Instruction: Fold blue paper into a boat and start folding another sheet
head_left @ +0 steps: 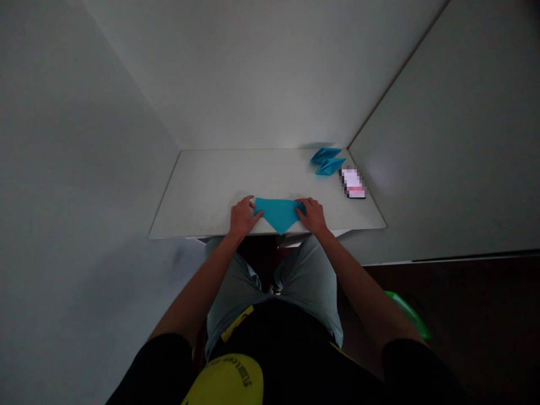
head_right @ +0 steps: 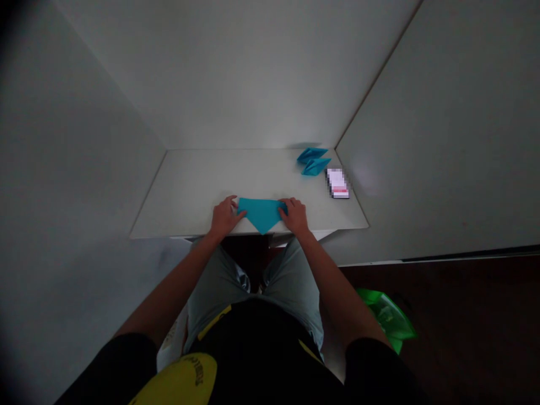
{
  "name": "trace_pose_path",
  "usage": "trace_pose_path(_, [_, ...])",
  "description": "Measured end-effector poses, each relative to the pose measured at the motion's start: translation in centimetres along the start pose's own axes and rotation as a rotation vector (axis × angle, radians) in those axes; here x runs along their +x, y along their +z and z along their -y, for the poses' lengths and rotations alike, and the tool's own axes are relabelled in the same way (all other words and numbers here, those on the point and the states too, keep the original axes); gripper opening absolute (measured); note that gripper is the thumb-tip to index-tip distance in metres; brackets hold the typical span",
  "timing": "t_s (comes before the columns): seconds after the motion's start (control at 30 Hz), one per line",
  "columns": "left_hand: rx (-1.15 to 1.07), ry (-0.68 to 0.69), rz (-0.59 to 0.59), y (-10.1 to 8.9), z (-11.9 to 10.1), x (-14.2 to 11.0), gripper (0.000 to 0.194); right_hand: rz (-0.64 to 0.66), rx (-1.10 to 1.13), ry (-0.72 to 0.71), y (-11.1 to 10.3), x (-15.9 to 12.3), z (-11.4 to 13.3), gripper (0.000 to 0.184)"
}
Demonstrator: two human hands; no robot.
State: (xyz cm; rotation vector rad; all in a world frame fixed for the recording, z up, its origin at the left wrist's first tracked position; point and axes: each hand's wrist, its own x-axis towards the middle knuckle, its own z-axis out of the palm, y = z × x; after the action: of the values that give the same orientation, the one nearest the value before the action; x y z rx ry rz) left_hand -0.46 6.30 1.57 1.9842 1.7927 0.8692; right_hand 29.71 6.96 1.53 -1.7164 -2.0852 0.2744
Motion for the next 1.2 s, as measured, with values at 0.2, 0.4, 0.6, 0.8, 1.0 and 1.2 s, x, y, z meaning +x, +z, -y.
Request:
trace_pose_path(0.2, [0.054,0.348,0.150,-0.2,0.3,-1.4,0.036,0.039,-0.066,-0.235,-0.4,-1.6,-0.7,0.042])
trace_pose_path(0.4, [0.081,0.486,0.297,-1.7,1.9,-3.6,0.055,0.107,-0.089,-0.312,-1.5,-3.9,-1.8,0.041])
trace_pose_path(0.6, [0.064,0.519,0.359,-2.7,3.3,-4.6,0.048,0.246,-0.005,-0.404,-2.9,-5.3,-3.7,0.049])
trace_pose_path(0.8, [0.029,0.472,0.382,-2.8,3.0,-3.7,0.035,0.284,0.085,-0.436,-3.5,-4.6,-4.5,0.043])
trace_pose_path(1.0, [-0.043,0.324,0.321,-2.3,1.6,-3.1,0.021,0.224,0.200,-0.409,-2.6,-3.5,-4.1,0.032])
trace_pose_path(1.2, [0.040,0.139,0.293,-2.3,0.4,-2.2,0.046,0.179,0.366,-0.258,-1.3,-2.7,-4.8,0.038])
